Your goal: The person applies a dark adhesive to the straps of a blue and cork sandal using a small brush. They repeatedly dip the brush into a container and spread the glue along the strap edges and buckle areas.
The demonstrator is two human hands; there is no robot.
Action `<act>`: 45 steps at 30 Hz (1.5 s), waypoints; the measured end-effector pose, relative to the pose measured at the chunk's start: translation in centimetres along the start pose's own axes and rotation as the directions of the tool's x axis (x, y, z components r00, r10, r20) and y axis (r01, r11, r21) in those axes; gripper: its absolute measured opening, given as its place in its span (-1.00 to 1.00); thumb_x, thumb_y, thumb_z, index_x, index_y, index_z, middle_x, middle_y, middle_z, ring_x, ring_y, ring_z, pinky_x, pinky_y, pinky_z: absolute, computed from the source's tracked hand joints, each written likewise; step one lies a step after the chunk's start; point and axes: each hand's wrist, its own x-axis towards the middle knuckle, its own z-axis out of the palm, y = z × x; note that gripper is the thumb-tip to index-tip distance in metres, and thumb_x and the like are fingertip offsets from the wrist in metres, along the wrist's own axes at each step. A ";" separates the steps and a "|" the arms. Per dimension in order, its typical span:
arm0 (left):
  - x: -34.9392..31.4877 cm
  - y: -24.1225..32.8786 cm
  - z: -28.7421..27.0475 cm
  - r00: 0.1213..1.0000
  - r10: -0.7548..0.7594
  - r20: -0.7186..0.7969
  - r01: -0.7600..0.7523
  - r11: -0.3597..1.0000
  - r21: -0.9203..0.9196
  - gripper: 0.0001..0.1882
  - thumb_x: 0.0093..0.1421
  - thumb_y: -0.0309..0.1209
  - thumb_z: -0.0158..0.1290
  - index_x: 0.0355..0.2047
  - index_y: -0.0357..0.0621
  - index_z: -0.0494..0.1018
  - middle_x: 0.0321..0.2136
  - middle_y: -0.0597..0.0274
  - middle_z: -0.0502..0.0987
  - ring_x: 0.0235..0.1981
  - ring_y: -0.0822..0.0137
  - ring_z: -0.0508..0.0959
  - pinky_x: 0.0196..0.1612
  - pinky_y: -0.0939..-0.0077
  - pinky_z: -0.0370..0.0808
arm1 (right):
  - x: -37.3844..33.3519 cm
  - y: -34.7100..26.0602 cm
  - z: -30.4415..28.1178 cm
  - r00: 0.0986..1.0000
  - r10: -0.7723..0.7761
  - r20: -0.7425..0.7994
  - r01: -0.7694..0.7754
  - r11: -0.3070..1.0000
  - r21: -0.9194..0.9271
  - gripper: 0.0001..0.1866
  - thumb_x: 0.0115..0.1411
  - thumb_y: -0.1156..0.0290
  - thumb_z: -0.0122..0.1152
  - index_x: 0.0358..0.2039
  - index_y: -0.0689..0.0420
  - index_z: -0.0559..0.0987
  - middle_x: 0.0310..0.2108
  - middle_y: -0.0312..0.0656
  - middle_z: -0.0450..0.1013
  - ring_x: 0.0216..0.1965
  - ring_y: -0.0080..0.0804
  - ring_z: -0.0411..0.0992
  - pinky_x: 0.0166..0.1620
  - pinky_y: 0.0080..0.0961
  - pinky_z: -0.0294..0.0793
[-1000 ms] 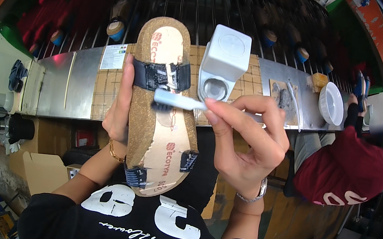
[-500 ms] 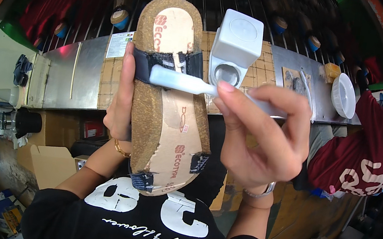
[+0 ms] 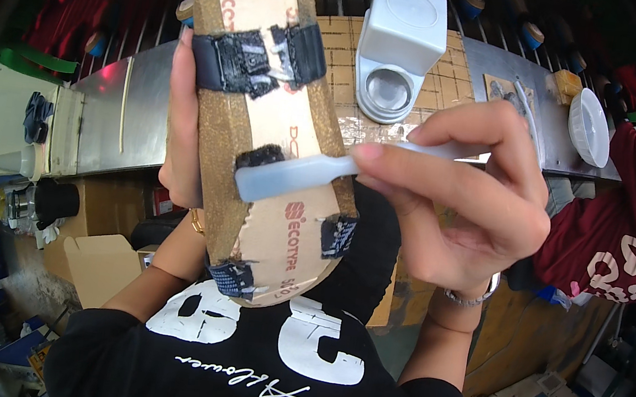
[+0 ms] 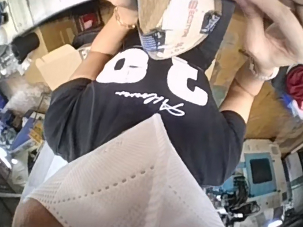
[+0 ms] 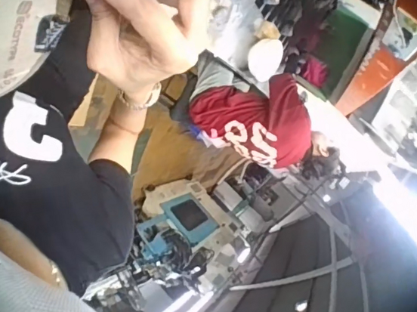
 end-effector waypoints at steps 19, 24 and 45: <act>0.0 -2.0 1.0 0.955 0.140 -0.261 -0.122 0.989 0.085 -0.42 0.10 -0.47 0.23 0.12 -0.50 0.39 0.06 -0.29 0.48 0.04 0.02 0.58 -0.07 0.43 0.59 | -1.1 -1.1 0.2 0.987 -0.079 0.137 0.086 0.995 -0.047 -0.69 -0.39 0.44 0.47 -0.49 -0.06 0.72 -0.38 -0.24 0.41 -0.36 -0.34 0.29 -0.26 -0.38 0.22; 0.3 -2.4 1.6 0.902 0.233 -0.364 -0.219 0.973 0.078 -0.46 0.08 -0.49 0.23 0.08 -0.52 0.46 0.02 -0.30 0.54 0.00 0.02 0.63 -0.14 0.46 0.64 | 0.6 0.0 -0.5 0.956 -0.172 0.236 0.169 0.985 0.034 -0.75 -0.36 0.42 0.36 -0.52 -0.05 0.71 -0.40 -0.27 0.41 -0.40 -0.34 0.28 -0.30 -0.40 0.19; -0.3 -0.9 -0.4 0.968 -0.142 -0.204 0.158 0.985 0.062 -0.24 -0.02 -0.43 0.37 0.18 -0.50 0.36 0.12 -0.27 0.46 0.06 -0.04 0.58 0.02 0.31 0.61 | 1.6 1.5 3.2 0.998 -0.008 -0.055 0.003 0.996 -0.092 -0.83 0.02 0.60 0.42 -0.31 0.18 0.75 -0.50 -0.28 0.41 -0.44 -0.54 0.37 -0.36 -0.64 0.29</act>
